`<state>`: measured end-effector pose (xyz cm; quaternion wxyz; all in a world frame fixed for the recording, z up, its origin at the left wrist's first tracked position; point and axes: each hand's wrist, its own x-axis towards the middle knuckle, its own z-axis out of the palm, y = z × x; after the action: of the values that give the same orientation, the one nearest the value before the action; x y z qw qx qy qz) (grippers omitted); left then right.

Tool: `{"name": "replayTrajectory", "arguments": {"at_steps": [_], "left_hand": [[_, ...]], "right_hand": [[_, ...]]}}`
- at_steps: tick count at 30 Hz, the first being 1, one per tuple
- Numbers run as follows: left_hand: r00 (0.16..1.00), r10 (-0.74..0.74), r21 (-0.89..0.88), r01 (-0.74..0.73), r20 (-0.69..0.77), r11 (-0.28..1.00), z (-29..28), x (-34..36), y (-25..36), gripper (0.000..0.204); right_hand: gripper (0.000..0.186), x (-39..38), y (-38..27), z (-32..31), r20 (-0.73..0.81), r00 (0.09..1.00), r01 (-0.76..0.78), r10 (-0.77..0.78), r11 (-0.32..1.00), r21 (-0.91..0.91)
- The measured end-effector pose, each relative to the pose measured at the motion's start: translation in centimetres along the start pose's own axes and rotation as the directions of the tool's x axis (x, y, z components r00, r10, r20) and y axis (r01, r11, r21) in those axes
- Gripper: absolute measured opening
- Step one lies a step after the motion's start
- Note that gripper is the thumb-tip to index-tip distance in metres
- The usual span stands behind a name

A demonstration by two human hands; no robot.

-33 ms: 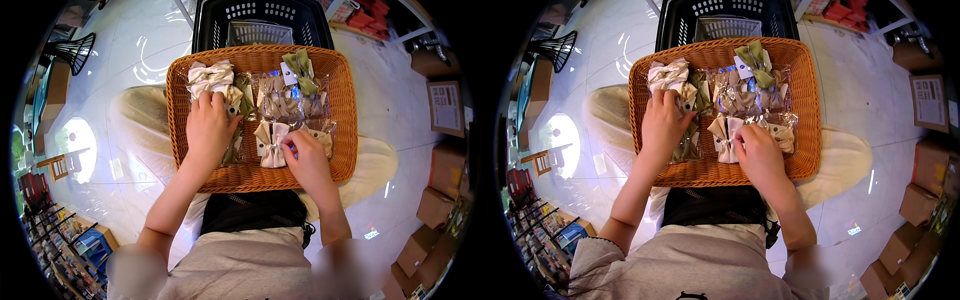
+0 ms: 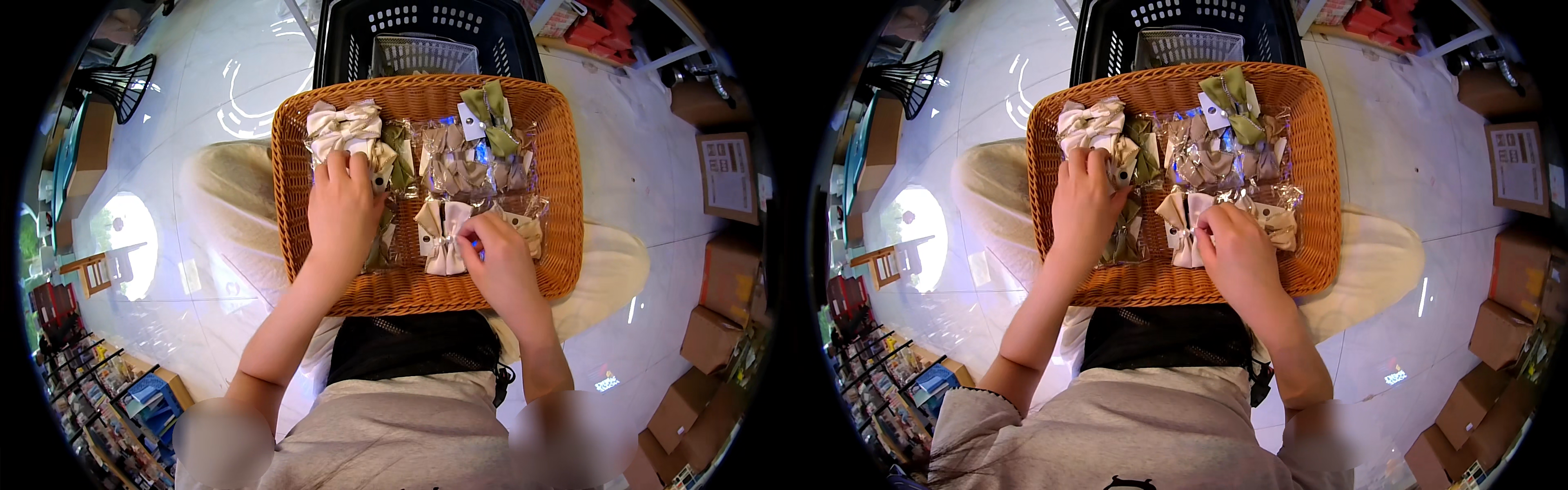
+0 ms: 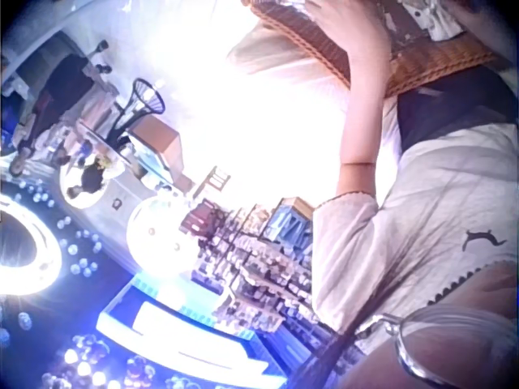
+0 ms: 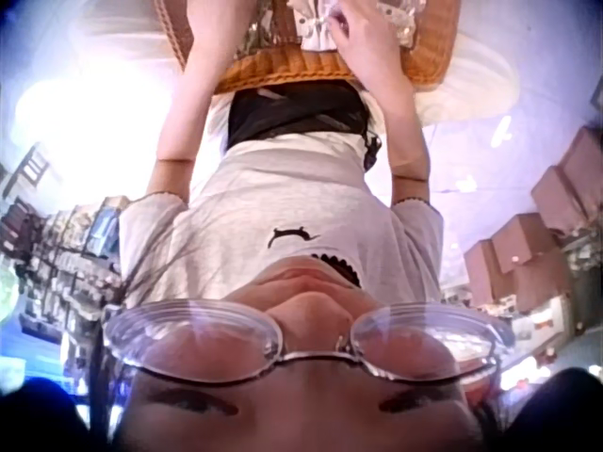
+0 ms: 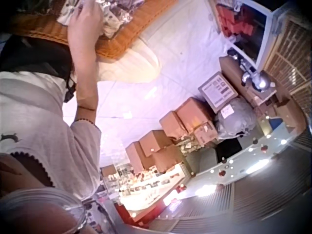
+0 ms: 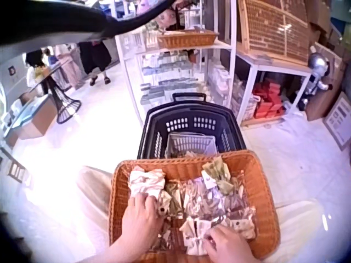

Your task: The person sits cross-legged and organizes small fabric hair accessories, such as bows and scrunchies, into a wicker basket. They pick up items from a black plastic crate, inspect them, and arrange them neatly in the basket.

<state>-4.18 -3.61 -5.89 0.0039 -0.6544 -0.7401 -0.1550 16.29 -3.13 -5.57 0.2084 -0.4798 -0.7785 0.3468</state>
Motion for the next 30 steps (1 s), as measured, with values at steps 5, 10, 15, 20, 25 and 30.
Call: {"name": "replayTrajectory", "arguments": {"at_steps": [5, 10, 15, 20, 25, 30], "left_hand": [[0.999, 0.033, -0.13, -0.031, 0.017, 0.991, -0.1, -0.7, -1.2, 0.03], [0.999, 0.031, -0.33, -0.039, -0.031, 0.943, -3.4, -2.3, 0.1, 0.039], [0.966, 0.232, -0.584, -0.255, -0.115, 0.771, -3.5, -4.5, 4.2, 0.06], [0.957, 0.013, -0.781, 0.227, 0.288, 0.582, -2.9, -3.1, 4.2, 0.047], [0.859, 0.076, -0.735, 0.385, 0.507, 0.559, -1.3, -3.1, 3.4, 0.012], [0.909, 0.089, -0.817, 0.319, 0.407, 0.48, -0.9, -2.7, 3.9, 0.014]], "right_hand": [[0.011, -0.5, -0.1, -0.1, 0.032, 0.999, -0.035, 0.033, 0.997, 0.074], [0.025, -1.1, -2.3, 0.3, 0.157, 0.976, -0.205, 0.151, 0.878, 0.433], [0.032, -1.0, -2.7, 4.8, -0.133, 0.965, -0.013, 0.227, 0.547, 0.837], [0.026, -1.6, -1.6, 2.0, -0.007, 0.957, -0.136, 0.289, 0.47, 0.872], [0.026, -2.2, 0.3, 0.4, -0.039, 0.952, -0.132, 0.304, 0.522, 0.843], [0.033, -1.7, 1.1, -0.9, -0.165, 0.933, -0.049, 0.32, 0.567, 0.822]]}}
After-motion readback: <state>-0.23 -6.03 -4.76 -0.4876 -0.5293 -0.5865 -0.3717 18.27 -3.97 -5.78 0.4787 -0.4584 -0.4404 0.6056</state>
